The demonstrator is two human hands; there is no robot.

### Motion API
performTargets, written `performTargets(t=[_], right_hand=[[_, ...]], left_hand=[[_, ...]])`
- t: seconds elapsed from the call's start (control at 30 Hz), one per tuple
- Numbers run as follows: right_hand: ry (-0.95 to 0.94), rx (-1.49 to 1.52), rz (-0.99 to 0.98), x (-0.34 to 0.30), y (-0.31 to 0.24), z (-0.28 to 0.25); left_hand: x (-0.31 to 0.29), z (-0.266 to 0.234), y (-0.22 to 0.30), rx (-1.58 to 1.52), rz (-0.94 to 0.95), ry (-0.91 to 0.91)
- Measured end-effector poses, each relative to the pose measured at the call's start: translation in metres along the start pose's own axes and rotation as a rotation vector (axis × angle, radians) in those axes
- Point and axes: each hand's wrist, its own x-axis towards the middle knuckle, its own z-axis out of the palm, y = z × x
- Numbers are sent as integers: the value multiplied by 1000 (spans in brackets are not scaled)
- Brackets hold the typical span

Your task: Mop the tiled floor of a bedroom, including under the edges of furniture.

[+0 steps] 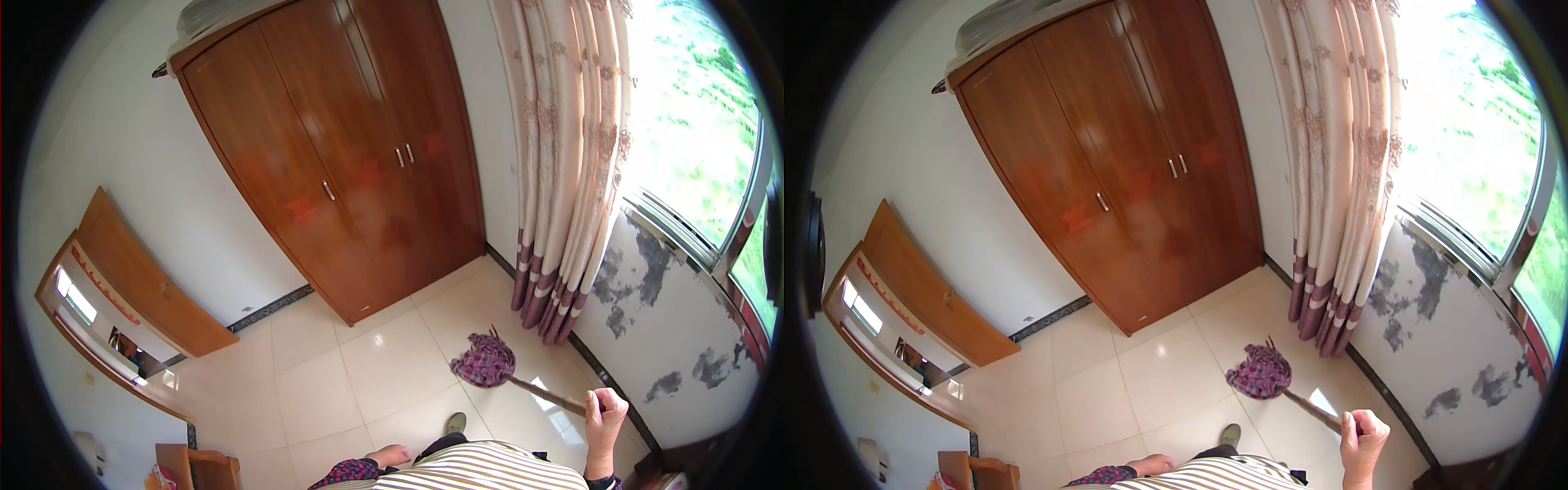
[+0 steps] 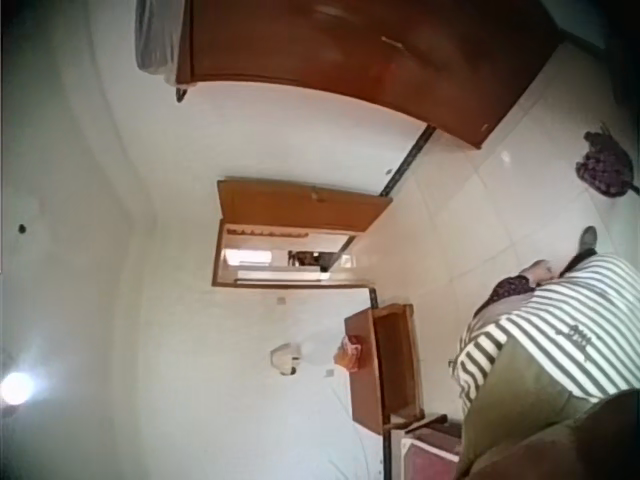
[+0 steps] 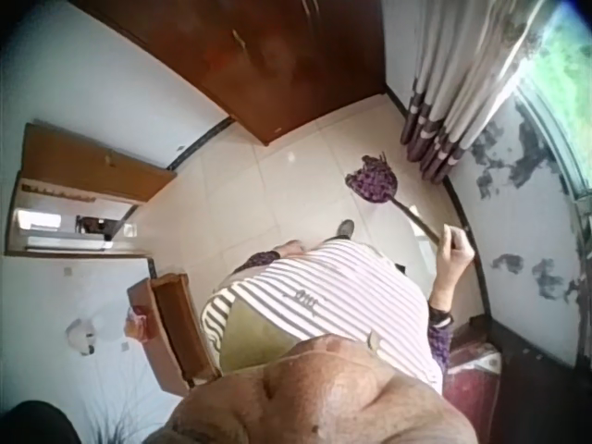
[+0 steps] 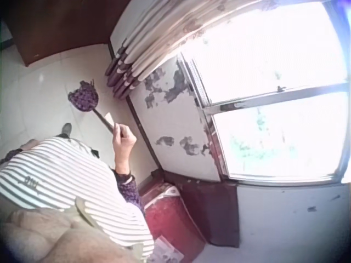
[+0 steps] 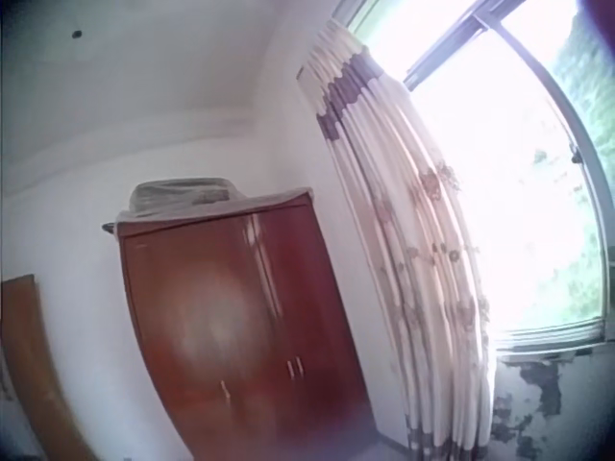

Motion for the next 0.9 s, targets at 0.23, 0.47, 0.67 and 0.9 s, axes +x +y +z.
performTargets(t=[0.23, 0.47, 0.67, 0.9], right_hand=[[56, -47, 9, -20, -10, 0], [86, -64, 180, -31, -12, 16], [60, -91, 148, -19, -60, 48], [-28, -169, 8, -32, -77, 71]], left_hand=[[-19, 25, -36, -43, -90, -155], [20, -8, -18, -109, -15, 98], [22, -9, -60, -112, -14, 61], [56, -24, -95, -1, -129, -162]])
